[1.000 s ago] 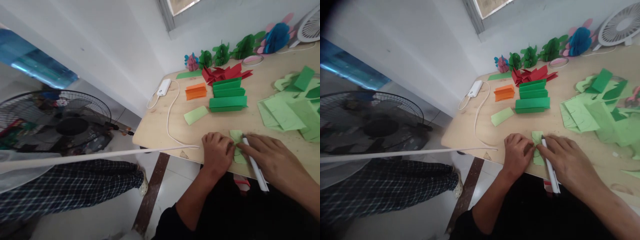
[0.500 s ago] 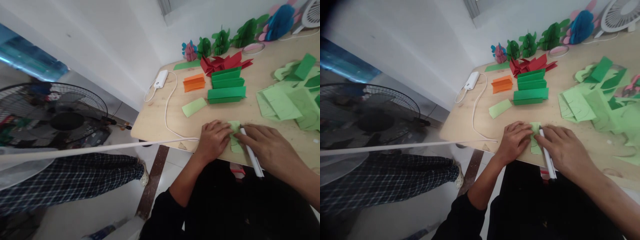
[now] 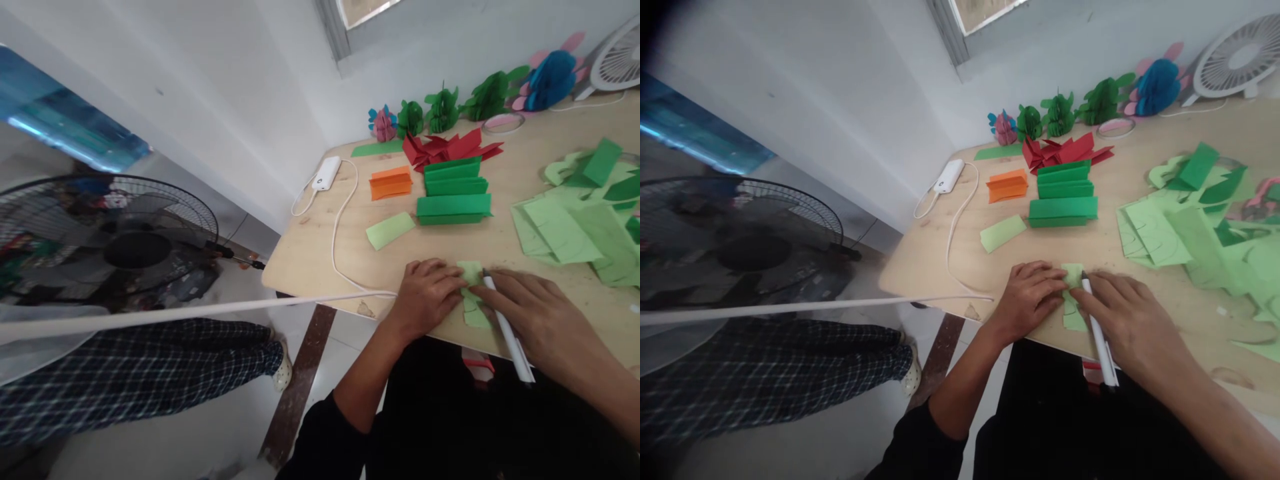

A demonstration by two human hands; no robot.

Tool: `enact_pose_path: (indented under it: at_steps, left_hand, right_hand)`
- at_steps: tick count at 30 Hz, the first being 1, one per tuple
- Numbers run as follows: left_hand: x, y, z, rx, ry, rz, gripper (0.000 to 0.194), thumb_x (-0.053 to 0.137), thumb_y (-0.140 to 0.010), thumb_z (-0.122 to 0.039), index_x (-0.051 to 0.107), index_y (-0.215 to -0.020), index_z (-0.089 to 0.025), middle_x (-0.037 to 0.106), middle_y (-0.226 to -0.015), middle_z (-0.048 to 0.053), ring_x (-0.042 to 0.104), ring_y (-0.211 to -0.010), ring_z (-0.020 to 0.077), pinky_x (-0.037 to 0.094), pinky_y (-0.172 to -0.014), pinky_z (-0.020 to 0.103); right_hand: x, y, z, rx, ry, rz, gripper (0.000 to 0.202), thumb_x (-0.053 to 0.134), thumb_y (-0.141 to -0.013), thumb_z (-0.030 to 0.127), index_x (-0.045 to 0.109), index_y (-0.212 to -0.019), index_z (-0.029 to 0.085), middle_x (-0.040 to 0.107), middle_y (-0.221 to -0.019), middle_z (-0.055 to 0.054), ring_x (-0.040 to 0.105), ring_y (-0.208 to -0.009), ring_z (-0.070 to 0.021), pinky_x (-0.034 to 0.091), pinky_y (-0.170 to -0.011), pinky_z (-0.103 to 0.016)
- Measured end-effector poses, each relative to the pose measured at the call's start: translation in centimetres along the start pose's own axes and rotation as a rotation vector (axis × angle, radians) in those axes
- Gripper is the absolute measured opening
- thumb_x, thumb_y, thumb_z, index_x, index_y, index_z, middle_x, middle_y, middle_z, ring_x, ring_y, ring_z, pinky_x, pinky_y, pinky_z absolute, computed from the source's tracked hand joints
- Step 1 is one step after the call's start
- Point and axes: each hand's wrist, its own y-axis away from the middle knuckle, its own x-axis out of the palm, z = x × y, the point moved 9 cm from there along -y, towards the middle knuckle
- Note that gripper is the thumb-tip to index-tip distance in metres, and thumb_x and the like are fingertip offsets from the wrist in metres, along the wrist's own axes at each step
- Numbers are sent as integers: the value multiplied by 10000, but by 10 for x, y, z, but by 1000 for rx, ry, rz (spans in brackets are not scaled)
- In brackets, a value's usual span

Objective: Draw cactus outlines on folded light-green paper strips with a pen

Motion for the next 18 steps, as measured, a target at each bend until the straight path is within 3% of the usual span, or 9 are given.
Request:
enact_pose_path:
  at_steps: [8, 14, 18]
  left_hand:
    - [0, -2, 3, 4, 7, -17, 275, 578, -1061, -385, 758, -1218, -247, 740, -1368, 25, 571, -1353, 234, 412, -1134, 437]
    - [0, -1, 3, 3, -8, -49, 286, 564, -1067, -391, 766, -1207, -244, 748, -1353, 18, 576, -1340, 228, 415, -1142, 416]
    - [-1, -2, 2, 2, -12, -51, 265, 588, -1056, -371, 770, -1199, -241, 752, -1345, 22, 586, -1330, 229, 429, -1134, 427]
  right_hand:
    - [0, 2, -2, 54, -72, -5, 434, 408, -1012, 278, 611, -1396, 253, 735, -1220, -126, 663, -1167, -307, 487, -900, -452]
    - [-2, 1, 1, 21, -44, -20, 375, 424, -1024, 290, 650, -1309, 200, 732, -1227, -143, 658, -1164, -311, 488, -904, -442]
    - [-1, 1, -1, 35, -56, -13, 378, 429, -1026, 305, 635, -1333, 224, 735, -1227, -133, 664, -1161, -310, 492, -894, -443]
